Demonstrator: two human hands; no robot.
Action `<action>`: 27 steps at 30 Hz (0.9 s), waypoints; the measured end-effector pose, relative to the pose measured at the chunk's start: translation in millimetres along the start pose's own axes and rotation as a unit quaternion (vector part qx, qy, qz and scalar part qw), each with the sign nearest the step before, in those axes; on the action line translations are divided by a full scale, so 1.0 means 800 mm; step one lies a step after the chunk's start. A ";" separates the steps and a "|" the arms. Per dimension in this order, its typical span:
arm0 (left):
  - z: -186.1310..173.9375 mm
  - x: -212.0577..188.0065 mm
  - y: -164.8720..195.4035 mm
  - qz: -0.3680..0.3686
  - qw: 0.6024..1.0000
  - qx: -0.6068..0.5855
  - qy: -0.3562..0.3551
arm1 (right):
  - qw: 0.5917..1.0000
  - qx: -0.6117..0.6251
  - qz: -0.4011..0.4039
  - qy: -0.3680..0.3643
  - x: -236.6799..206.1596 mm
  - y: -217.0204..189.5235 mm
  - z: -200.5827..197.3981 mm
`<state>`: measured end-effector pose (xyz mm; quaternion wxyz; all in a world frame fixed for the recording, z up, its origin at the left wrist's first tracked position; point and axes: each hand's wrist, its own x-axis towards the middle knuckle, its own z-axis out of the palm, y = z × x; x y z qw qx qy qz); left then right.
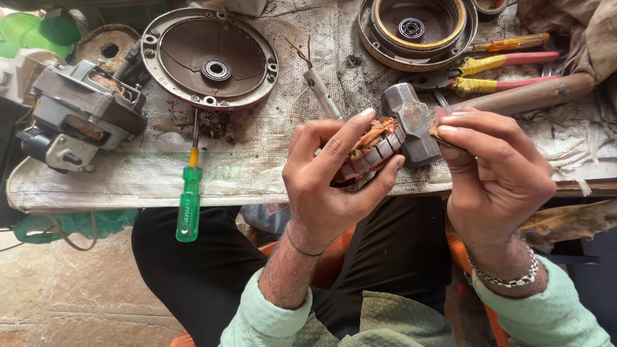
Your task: The person holds a small cylindrical electrical component with copper windings and repeatedly rubs its surface with a sanding block. The person rotates the component to sand different areas while seated at a cluttered workbench with tools and disassembled parts nearby.
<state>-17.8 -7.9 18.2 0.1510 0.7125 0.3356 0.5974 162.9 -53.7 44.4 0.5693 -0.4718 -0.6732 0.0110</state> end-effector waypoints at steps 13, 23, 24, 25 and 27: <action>-0.005 -0.001 0.005 0.027 0.999 0.009 -0.026 | 0.992 -0.094 -0.057 -0.055 -0.002 -0.013 0.006; 0.008 -0.011 0.001 0.051 0.999 0.015 -0.013 | 0.963 -0.181 -0.182 -0.085 -0.009 -0.022 0.007; 0.009 -0.011 0.002 0.053 0.998 0.018 -0.014 | 0.969 -0.163 -0.167 -0.079 -0.007 -0.022 0.008; 0.009 -0.012 0.003 0.050 0.998 0.024 -0.015 | 0.975 -0.147 -0.152 -0.072 -0.006 -0.022 0.009; 0.011 -0.012 0.004 0.044 0.998 0.038 -0.012 | 0.975 -0.127 -0.158 -0.088 -0.005 -0.024 0.010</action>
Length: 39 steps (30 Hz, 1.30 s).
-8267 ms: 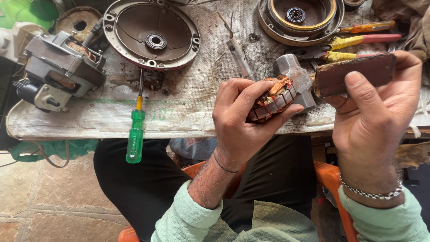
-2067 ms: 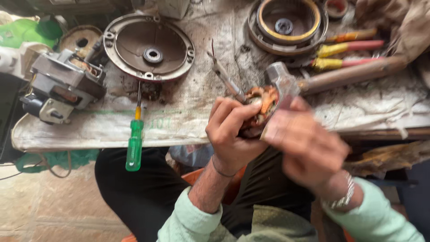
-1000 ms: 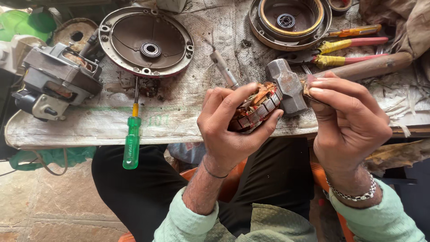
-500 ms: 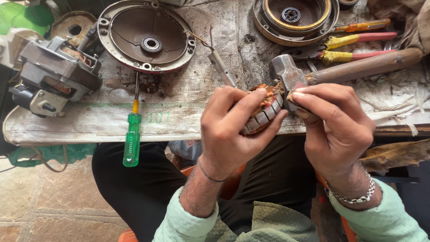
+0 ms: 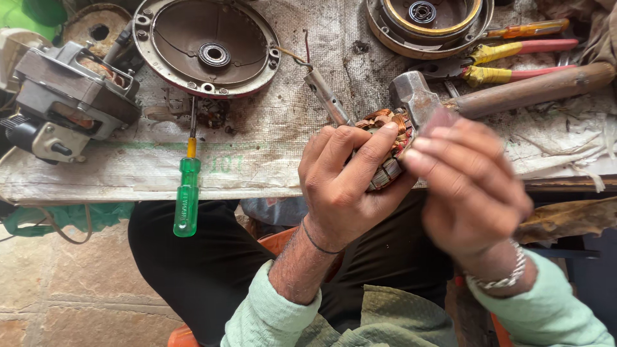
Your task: The person holds a small cylindrical electrical component with copper windings and repeatedly rubs its surface with a sanding block. The person rotates the component to sand different areas while seated at a cluttered workbench with tools and disassembled parts nearby.
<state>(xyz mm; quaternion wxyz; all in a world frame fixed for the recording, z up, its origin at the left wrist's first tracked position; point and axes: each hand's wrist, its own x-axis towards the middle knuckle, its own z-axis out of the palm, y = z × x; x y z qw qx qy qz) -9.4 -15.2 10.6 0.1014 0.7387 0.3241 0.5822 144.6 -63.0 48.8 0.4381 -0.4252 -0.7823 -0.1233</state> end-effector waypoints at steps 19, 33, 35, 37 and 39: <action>0.005 -0.007 -0.004 0.011 1.000 -0.009 0.000 | 0.997 0.069 0.017 0.026 -0.016 0.000 0.009; 0.005 -0.009 -0.004 0.013 1.000 0.002 0.007 | 0.996 0.092 0.020 0.014 -0.017 -0.001 0.006; 0.004 -0.008 -0.005 0.022 1.000 -0.009 0.007 | 0.993 0.107 -0.047 -0.021 -0.017 0.001 0.005; 0.002 -0.009 -0.005 0.018 1.000 -0.009 0.002 | 0.995 0.094 -0.002 0.011 -0.016 0.003 0.006; 0.004 -0.009 -0.004 0.014 1.000 -0.010 0.008 | 0.996 0.082 0.015 0.020 -0.013 0.003 0.007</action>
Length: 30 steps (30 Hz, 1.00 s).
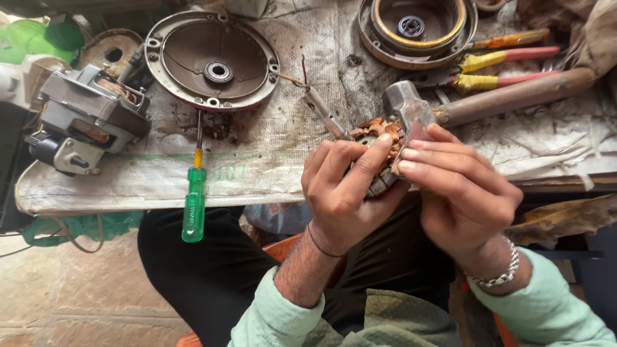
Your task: The person holds a small cylindrical electrical component with copper windings and repeatedly rubs its surface with a sanding block. The person rotates the component to sand different areas while seated at a cluttered workbench with tools and disassembled parts nearby.
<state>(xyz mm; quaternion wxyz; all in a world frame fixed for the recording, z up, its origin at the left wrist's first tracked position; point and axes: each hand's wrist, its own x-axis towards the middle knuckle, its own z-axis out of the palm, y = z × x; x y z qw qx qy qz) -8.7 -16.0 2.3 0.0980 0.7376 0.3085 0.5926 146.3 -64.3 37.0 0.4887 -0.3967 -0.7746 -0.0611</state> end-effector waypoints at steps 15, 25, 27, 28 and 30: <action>-0.002 0.005 0.000 0.012 1.000 -0.004 0.015 | 0.998 -0.057 -0.036 0.015 0.016 0.001 0.003; 0.002 0.009 0.002 -0.010 1.000 0.006 0.025 | 0.992 -0.021 0.101 0.071 0.021 0.030 -0.015; 0.002 0.009 0.002 -0.018 1.000 0.006 0.020 | 0.985 0.011 0.146 0.092 0.014 0.030 -0.020; 0.002 0.010 0.002 -0.017 1.000 0.008 0.020 | 0.977 0.042 0.181 0.107 0.011 0.028 -0.021; 0.001 0.010 0.002 -0.015 1.000 0.011 0.017 | 0.968 0.079 0.207 0.114 0.007 0.024 -0.020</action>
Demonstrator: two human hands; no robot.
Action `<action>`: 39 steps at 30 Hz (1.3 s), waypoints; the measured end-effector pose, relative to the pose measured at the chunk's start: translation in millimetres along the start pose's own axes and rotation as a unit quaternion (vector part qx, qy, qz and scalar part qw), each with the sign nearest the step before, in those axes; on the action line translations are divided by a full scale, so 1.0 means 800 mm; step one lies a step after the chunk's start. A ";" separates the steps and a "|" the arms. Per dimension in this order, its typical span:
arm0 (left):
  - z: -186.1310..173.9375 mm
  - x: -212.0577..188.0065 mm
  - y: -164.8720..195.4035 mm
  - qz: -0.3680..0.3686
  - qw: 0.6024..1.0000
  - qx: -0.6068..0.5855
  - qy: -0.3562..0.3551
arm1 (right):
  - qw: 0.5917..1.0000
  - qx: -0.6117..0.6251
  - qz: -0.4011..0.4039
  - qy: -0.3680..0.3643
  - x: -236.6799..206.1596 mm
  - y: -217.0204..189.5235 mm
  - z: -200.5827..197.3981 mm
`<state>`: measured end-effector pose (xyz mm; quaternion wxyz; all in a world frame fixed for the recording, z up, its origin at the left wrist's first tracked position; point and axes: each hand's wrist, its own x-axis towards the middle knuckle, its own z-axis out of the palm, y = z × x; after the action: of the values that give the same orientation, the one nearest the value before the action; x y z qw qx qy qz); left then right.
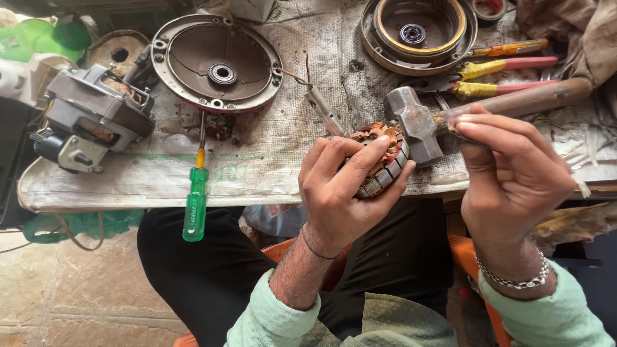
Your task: The person holds a small cylindrical electrical component with copper windings and repeatedly rubs its surface with a sanding block. The person rotates the component to sand different areas while seated at a cluttered workbench with tools and disassembled parts nearby.
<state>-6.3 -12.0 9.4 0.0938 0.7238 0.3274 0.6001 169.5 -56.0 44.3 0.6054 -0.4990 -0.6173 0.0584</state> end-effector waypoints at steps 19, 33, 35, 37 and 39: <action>-0.004 0.000 0.000 0.040 0.999 -0.014 -0.029 | 0.999 -0.027 0.002 -0.018 -0.023 0.002 -0.009; 0.000 -0.005 0.002 0.072 0.996 0.000 -0.045 | 0.965 -0.200 -0.118 -0.123 -0.017 0.001 -0.037; 0.000 -0.006 0.001 0.067 0.996 0.000 -0.058 | 0.962 -0.208 -0.118 -0.136 -0.017 -0.006 -0.032; -0.001 -0.007 0.001 0.064 0.996 -0.006 -0.065 | 0.956 -0.219 -0.128 -0.149 -0.017 -0.010 -0.028; -0.001 -0.007 0.000 0.063 0.996 -0.014 -0.063 | 0.950 -0.231 -0.138 -0.158 -0.017 -0.012 -0.025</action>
<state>-7.7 -15.8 5.0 0.0861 0.7783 0.2661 0.5622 177.2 -80.8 46.8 0.3709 -0.5193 -0.7644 -0.0921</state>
